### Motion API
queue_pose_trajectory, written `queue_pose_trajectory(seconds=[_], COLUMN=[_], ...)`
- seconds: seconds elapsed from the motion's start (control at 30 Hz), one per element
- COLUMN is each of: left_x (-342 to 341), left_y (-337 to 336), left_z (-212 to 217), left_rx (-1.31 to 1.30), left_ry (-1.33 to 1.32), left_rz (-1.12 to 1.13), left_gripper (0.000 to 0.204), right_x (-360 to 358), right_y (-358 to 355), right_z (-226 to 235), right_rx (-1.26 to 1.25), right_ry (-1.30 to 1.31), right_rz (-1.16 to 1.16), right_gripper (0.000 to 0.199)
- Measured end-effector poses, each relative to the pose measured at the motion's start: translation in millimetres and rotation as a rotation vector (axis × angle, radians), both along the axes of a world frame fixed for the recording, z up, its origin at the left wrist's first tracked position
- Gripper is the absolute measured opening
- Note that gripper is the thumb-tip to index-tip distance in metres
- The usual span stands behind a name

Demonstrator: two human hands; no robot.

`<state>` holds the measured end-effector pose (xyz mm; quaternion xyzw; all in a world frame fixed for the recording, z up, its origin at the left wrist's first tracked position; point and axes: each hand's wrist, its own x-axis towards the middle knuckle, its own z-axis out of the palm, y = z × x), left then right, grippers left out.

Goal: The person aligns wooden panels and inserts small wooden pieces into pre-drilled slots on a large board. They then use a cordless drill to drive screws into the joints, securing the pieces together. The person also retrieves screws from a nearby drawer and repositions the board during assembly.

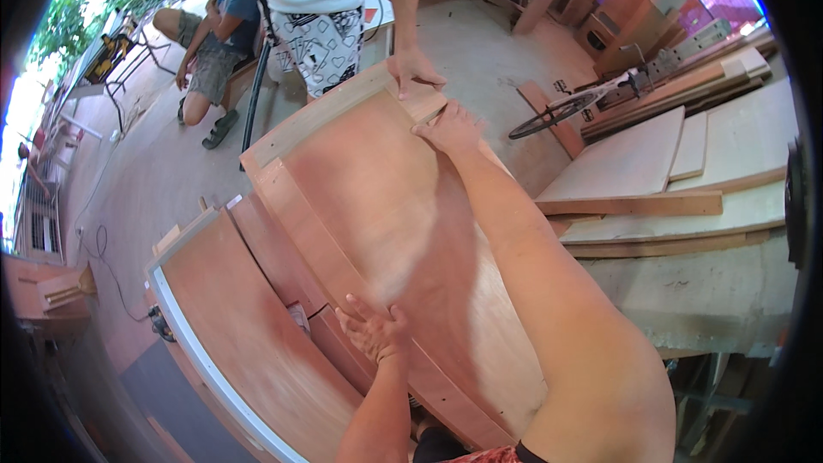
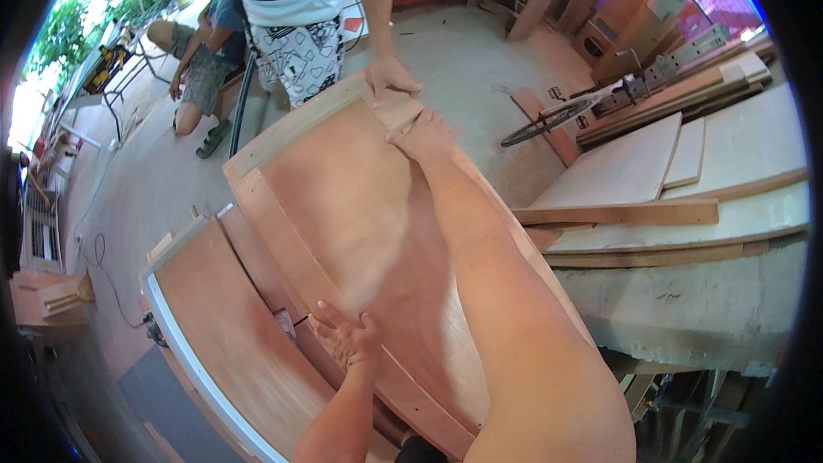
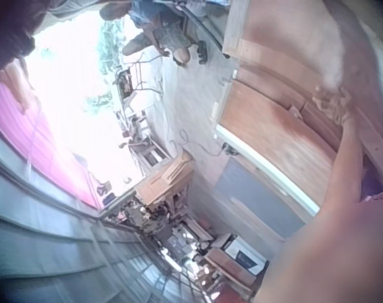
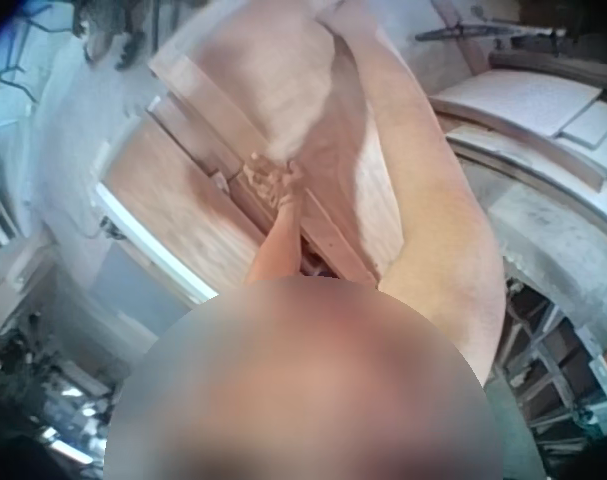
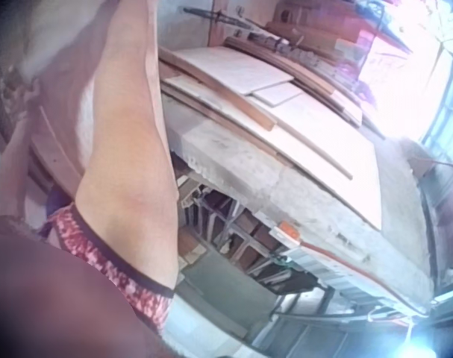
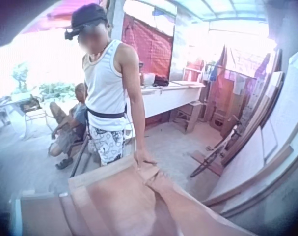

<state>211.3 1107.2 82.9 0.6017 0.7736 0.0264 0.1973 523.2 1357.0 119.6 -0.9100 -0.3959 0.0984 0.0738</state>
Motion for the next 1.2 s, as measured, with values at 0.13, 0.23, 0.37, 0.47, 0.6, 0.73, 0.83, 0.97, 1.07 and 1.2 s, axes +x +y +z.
queue_pose_trajectory(seconds=[0.13, 0.23, 0.37, 0.47, 0.6, 0.73, 0.83, 0.97, 1.07, 1.2], left_x=[-0.5, 1.3, -0.5, -2.2, -1.6, -0.6, -0.5, 2.4, 0.3, -0.2], left_y=[-0.2, 2.2, 1.7, -0.9, 0.6, -2.3, -2.9, -2.3, -1.8, -0.6], left_z=[1.1, 1.0, 0.6, -3.6, -3.7, -6.8, -7.2, -3.1, -5.3, -5.2], left_rx=[-0.038, -0.085, -0.055, -0.005, -0.024, 0.021, 0.019, -0.022, -0.021, -0.036], left_ry=[0.0, 0.02, 0.018, 0.014, 0.018, 0.021, 0.027, 0.024, 0.027, 0.031], left_rz=[0.018, 0.026, 0.015, 0.006, 0.009, 0.007, 0.009, 0.02, 0.019, 0.029], left_gripper=[0.101, 0.101, 0.101, 0.101, 0.102, 0.102, 0.102, 0.102, 0.101, 0.102], right_x=[-4.7, -4.1, -2.6, -3.5, -5.2, -6.2, -8.2, -1.8, -6.7, -6.4], right_y=[-6.7, -5.9, -1.7, 1.0, 0.3, 0.7, -1.5, -2.1, -2.8, -1.1], right_z=[-3.2, 1.3, 9.3, 9.1, 9.2, 10.4, 13.6, 11.5, 11.3, 15.0], right_rx=[-0.004, 0.029, -0.015, -0.032, -0.019, -0.017, -0.018, -0.022, -0.018, -0.044], right_ry=[-0.018, 0.075, 0.121, 0.107, 0.093, 0.089, 0.101, 0.112, 0.1, 0.108], right_rz=[-0.088, -0.076, -0.093, -0.11, -0.115, -0.125, -0.128, -0.121, -0.117, -0.106], right_gripper=[0.103, 0.103, 0.102, 0.102, 0.1, 0.093, 0.091, 0.095, 0.098, 0.1])
